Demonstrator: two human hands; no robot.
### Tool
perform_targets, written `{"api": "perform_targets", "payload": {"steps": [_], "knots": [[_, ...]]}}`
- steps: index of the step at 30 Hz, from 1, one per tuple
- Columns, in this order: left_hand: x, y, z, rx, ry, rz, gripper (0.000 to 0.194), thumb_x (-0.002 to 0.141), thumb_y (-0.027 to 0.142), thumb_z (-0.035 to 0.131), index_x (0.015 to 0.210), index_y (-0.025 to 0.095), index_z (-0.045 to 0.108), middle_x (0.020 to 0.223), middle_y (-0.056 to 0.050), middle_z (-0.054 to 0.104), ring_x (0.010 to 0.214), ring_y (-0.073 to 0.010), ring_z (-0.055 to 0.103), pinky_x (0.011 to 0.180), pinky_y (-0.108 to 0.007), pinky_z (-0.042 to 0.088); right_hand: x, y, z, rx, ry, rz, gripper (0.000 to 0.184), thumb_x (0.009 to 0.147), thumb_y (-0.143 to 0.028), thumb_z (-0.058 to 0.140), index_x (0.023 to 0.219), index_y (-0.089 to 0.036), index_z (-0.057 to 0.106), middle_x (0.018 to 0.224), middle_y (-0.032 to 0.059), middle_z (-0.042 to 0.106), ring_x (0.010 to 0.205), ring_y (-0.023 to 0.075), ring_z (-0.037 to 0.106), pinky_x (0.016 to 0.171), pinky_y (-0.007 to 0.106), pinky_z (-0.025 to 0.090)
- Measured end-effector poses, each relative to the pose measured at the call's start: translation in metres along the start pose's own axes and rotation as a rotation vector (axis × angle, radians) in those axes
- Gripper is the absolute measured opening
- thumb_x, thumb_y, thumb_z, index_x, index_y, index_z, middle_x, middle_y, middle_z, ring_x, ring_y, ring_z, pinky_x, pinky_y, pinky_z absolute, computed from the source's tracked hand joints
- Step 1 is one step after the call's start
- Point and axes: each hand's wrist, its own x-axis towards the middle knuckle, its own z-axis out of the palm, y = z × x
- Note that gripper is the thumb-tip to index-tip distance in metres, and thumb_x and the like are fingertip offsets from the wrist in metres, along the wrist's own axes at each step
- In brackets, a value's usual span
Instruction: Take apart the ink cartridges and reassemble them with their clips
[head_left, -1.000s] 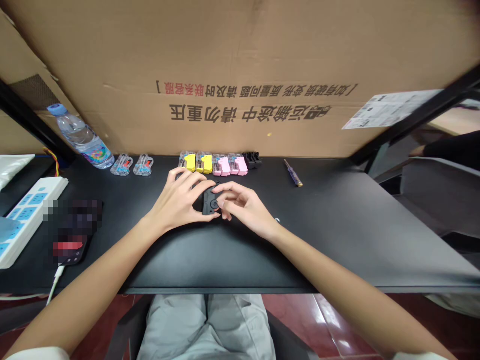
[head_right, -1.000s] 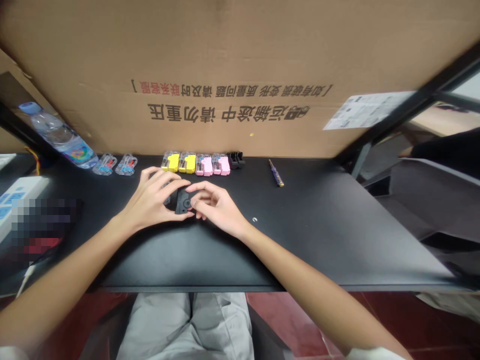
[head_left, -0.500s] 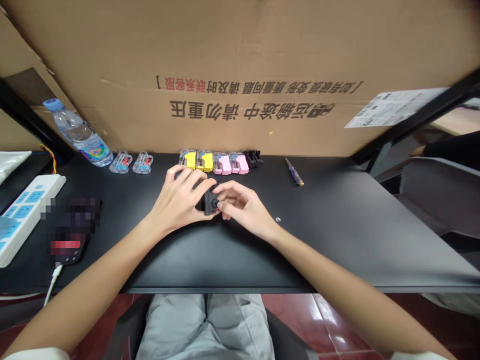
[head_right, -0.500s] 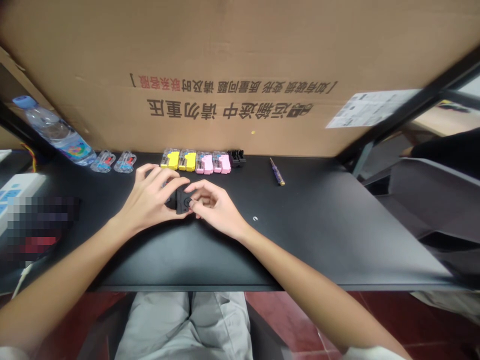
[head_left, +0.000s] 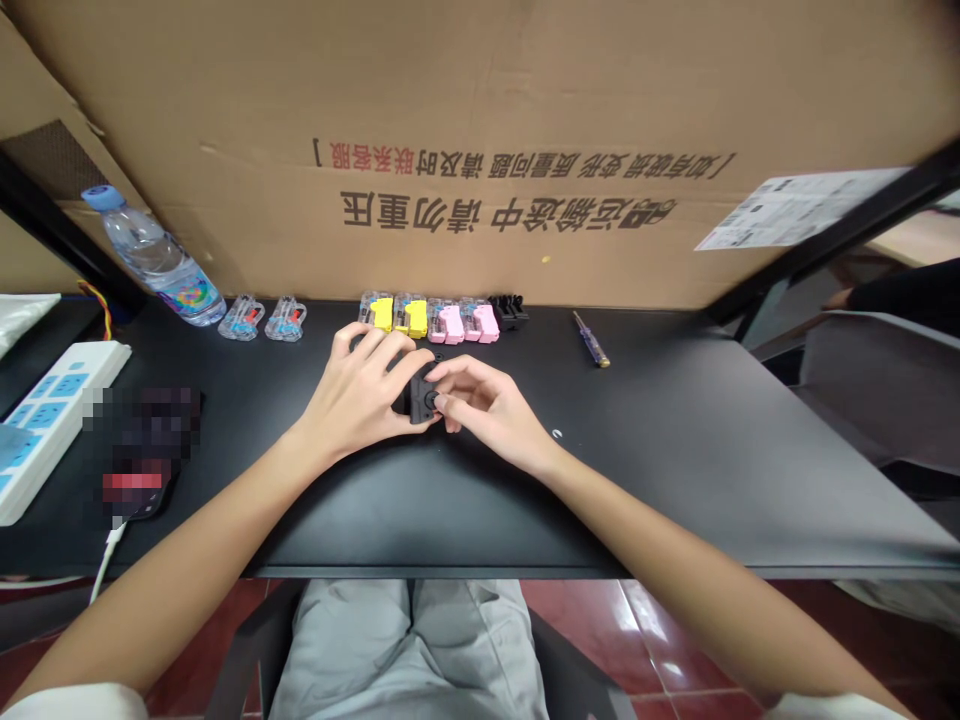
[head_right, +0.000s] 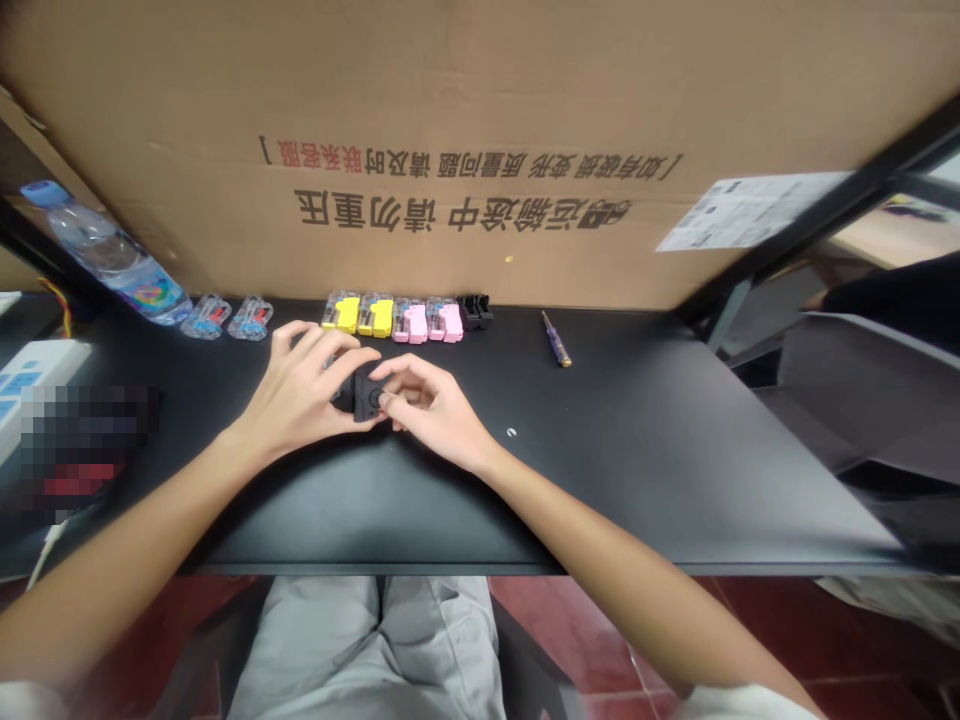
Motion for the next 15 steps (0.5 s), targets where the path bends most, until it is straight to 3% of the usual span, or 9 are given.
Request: {"api": "perform_targets", "payload": {"steps": [9, 12, 15], "knots": [[-0.001, 0.0, 0.0, -0.112, -0.036, -0.077, 0.047, 0.09, 0.047, 0.08, 0.128, 0.021, 0.071, 0.122, -0.012, 0.074, 0.118, -0.0324, 0.068, 0.112, -0.052, 0.039, -0.003, -0.003, 0.0, -0.048, 0.01, -0.057, 0.028, 0.092, -0.032, 0.075, 0.118, -0.024, 0.069, 0.084, -0.0012, 0.068, 0.063, 0.0138, 0.062, 0.067, 0.033, 0.056], [-0.001, 0.001, 0.005, -0.291, -0.057, -0.195, 0.055, 0.085, 0.048, 0.087, 0.13, 0.022, 0.069, 0.126, -0.01, 0.073, 0.117, -0.0293, 0.069, 0.111, -0.05, 0.042, -0.005, -0.004, -0.005, -0.103, 0.057, -0.12, 0.032, 0.096, -0.03, 0.068, 0.127, -0.025, 0.069, 0.085, -0.0011, 0.068, 0.063, 0.0139, 0.06, 0.067, 0.034, 0.056], [-0.001, 0.002, 0.011, -0.646, -0.064, -0.396, 0.056, 0.083, 0.051, 0.088, 0.128, 0.022, 0.07, 0.124, -0.008, 0.073, 0.1, -0.0227, 0.07, 0.099, -0.043, 0.05, -0.005, -0.003, -0.014, -0.189, 0.132, -0.211, 0.032, 0.101, -0.029, 0.06, 0.133, -0.026, 0.068, 0.082, -0.0012, 0.065, 0.063, 0.0147, 0.059, 0.065, 0.033, 0.056]]}}
